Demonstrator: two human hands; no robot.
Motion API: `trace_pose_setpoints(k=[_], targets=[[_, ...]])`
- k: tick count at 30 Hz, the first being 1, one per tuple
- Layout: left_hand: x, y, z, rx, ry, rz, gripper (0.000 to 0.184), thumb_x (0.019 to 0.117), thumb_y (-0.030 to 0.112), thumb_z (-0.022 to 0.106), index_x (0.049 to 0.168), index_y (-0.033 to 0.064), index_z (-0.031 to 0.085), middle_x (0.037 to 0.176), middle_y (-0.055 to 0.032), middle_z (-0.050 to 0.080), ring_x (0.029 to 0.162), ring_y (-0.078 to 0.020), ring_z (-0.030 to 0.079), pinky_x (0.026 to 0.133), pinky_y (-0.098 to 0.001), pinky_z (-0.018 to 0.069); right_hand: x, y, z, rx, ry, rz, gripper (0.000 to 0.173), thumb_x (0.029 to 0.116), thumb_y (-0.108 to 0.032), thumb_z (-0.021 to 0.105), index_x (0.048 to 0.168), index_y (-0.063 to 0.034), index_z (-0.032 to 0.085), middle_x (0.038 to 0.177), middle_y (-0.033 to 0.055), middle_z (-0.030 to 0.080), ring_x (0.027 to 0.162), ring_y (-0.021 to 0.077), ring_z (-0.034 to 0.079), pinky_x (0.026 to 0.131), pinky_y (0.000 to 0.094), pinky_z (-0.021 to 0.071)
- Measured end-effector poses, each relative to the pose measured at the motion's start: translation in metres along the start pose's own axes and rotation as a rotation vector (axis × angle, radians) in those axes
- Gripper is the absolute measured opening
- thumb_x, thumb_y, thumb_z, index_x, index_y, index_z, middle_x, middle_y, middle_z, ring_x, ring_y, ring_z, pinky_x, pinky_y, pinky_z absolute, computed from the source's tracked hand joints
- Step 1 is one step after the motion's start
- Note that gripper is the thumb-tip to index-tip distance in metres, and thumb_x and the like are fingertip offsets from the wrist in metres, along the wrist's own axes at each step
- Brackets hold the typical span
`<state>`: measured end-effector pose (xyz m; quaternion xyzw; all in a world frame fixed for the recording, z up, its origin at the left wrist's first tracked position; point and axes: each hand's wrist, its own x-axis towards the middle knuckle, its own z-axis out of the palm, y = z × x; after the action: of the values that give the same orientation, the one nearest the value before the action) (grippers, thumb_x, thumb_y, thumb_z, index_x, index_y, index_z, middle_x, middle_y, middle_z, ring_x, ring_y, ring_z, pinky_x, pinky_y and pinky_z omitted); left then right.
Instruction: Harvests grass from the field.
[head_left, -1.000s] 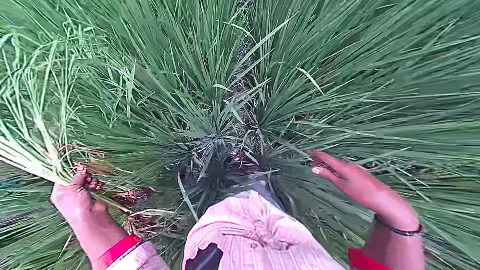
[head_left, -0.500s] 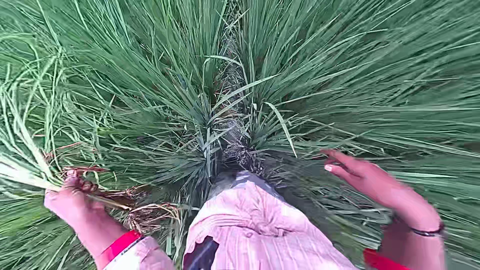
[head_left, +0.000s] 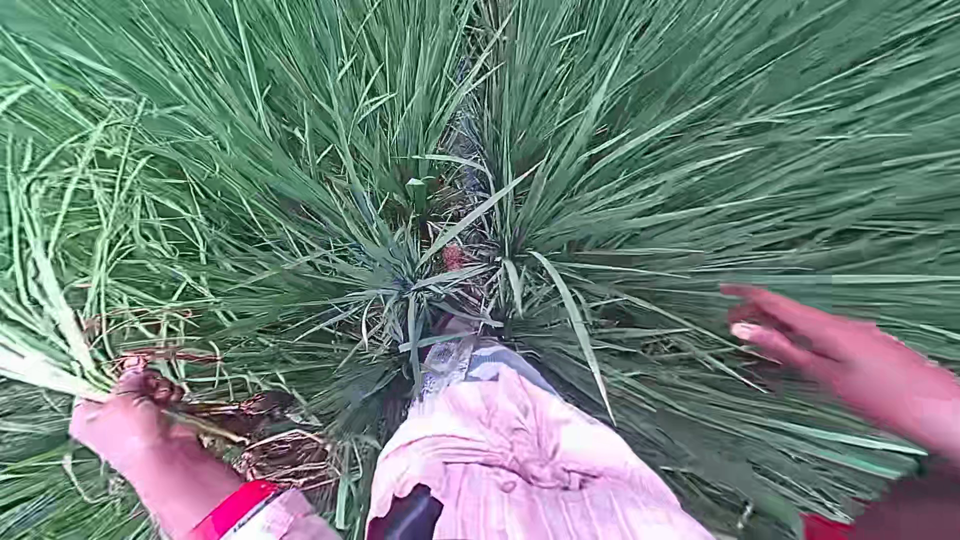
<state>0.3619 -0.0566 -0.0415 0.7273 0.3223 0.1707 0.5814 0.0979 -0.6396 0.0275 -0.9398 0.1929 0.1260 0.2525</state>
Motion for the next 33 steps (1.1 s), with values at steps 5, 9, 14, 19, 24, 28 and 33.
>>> trace_pose_setpoints(k=[5,9,14,19,24,28,33], targets=[[0.023,0.001,0.075,-0.040,0.013,0.005,0.008,0.1070,0.008,0.047,0.115,0.0073,0.045,0.069,0.0076,0.044,0.047,0.0032,0.040,0.044,-0.0123,0.0380,0.072,-0.001,-0.007,0.003,-0.060,0.050,0.053,0.1056,-0.037,0.049,0.147,-0.0033,0.052,0.116,0.0261,0.070,0.105,0.0458,0.068,0.090,0.0704,0.0479],[0.095,-0.002,0.121,-0.055,-0.017,0.066,0.014,0.1050,0.008,0.049,0.118,0.0097,0.045,0.072,0.0087,0.048,0.050,0.0028,0.045,0.048,-0.0134,0.0418,0.173,-0.032,-0.025,0.020,-0.096,0.040,0.048,0.1058,-0.025,0.056,0.150,-0.0082,0.050,0.118,0.0221,0.071,0.106,0.0413,0.069,0.091,0.0669,0.0496],[0.146,0.081,0.192,-0.033,0.026,0.031,0.013,0.1087,0.009,0.042,0.097,0.0122,0.046,0.062,0.0103,0.043,0.045,0.0052,0.039,0.044,-0.0103,0.0379,0.322,-0.095,-0.036,0.043,-0.143,-0.078,0.043,0.1053,-0.017,0.058,0.147,-0.0077,0.053,0.117,0.0197,0.071,0.104,0.0392,0.070,0.090,0.0647,0.0516],[0.206,0.127,0.265,-0.077,0.005,0.011,0.022,0.1114,0.012,0.036,0.091,0.0125,0.044,0.054,0.0103,0.041,0.040,0.0048,0.039,0.041,-0.0104,0.0387,0.397,-0.127,-0.045,0.137,-0.175,-0.076,0.043,0.1057,-0.022,0.057,0.147,-0.0084,0.054,0.117,0.0174,0.072,0.104,0.0356,0.070,0.092,0.0614,0.0523],[0.243,0.120,0.325,-0.148,0.096,-0.005,0.023,0.1106,0.015,0.038,0.088,0.0145,0.045,0.056,0.0090,0.041,0.043,0.0006,0.039,0.043,-0.0144,0.0390,0.409,-0.107,-0.058,0.148,-0.183,0.144,0.045,0.1075,-0.026,0.053,0.148,-0.0060,0.052,0.119,0.0229,0.070,0.109,0.0405,0.068,0.096,0.0649,0.0480],[0.273,0.101,0.328,-0.158,0.037,0.025,0.019,0.1098,0.014,0.041,0.093,0.0135,0.049,0.059,0.0085,0.045,0.044,-0.0009,0.044,0.044,-0.0162,0.0418,0.422,-0.107,-0.056,0.159,-0.224,0.187,0.045,0.1081,-0.024,0.051,0.148,-0.0026,0.051,0.120,0.0244,0.069,0.109,0.0404,0.067,0.096,0.0626,0.0482],[0.275,0.100,0.342,-0.132,0.096,-0.010,0.020,0.1103,0.015,0.040,0.092,0.0146,0.049,0.058,0.0093,0.044,0.043,-0.0006,0.042,0.044,-0.0159,0.0406,0.456,-0.113,-0.056,0.179,-0.303,0.168,0.043,0.1082,-0.022,0.051,0.147,-0.0025,0.052,0.121,0.0252,0.068,0.110,0.0410,0.067,0.097,0.0631,0.0476]])
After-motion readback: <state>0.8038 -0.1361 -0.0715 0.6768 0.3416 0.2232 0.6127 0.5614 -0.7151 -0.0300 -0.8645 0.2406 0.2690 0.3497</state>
